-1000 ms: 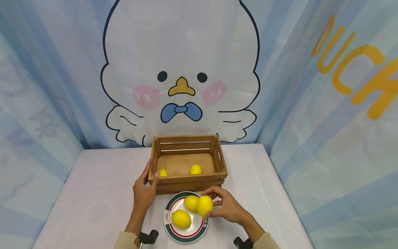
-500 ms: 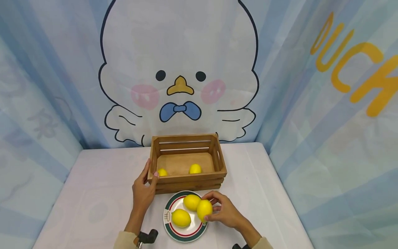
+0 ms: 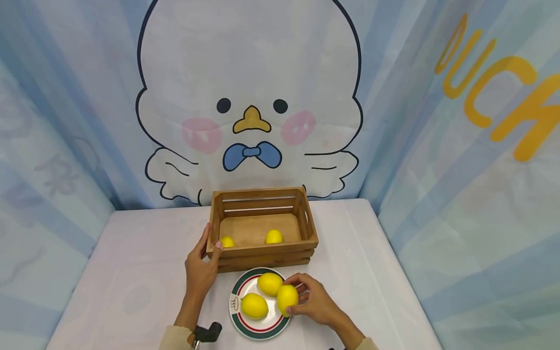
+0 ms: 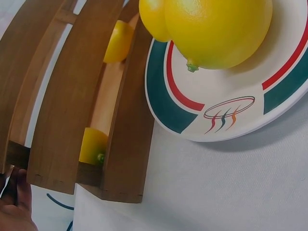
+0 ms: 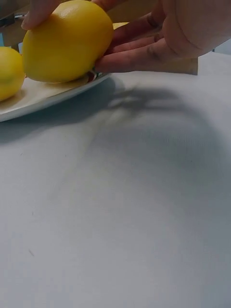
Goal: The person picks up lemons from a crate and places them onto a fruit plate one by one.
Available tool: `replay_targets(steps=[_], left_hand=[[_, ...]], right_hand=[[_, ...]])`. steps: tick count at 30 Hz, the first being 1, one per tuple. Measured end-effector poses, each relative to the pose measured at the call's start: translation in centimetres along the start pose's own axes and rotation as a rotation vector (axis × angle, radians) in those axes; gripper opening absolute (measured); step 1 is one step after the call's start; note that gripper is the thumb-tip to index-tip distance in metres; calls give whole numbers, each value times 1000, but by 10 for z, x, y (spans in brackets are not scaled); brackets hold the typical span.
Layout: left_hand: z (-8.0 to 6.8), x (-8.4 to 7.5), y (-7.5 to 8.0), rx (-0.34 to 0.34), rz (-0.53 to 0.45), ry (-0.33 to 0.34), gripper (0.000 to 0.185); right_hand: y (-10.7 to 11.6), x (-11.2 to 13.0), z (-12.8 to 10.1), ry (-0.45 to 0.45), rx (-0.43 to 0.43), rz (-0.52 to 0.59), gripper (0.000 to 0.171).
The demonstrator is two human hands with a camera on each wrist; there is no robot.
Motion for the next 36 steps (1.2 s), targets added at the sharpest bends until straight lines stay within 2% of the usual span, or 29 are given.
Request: replay_targets(steps=[14,36], left_hand=[[-2,-2,0,-1,-33,-25,64],[-3,-1,-1,-9,-8,-7,64]], right_hand=[[-7,-2,-4,27,-20,-47,56],[-22,-1,-7,82,-48,-246,50]])
Point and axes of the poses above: each hand's wrist, its own z-axis towards the middle knuckle, its own y-axis out of the back of the hand, x = y × z, the point moved 6 cm from there along z, towards the middle knuckle, and after that the axes turned 4 degrees about -z, right-handed, at the moved point
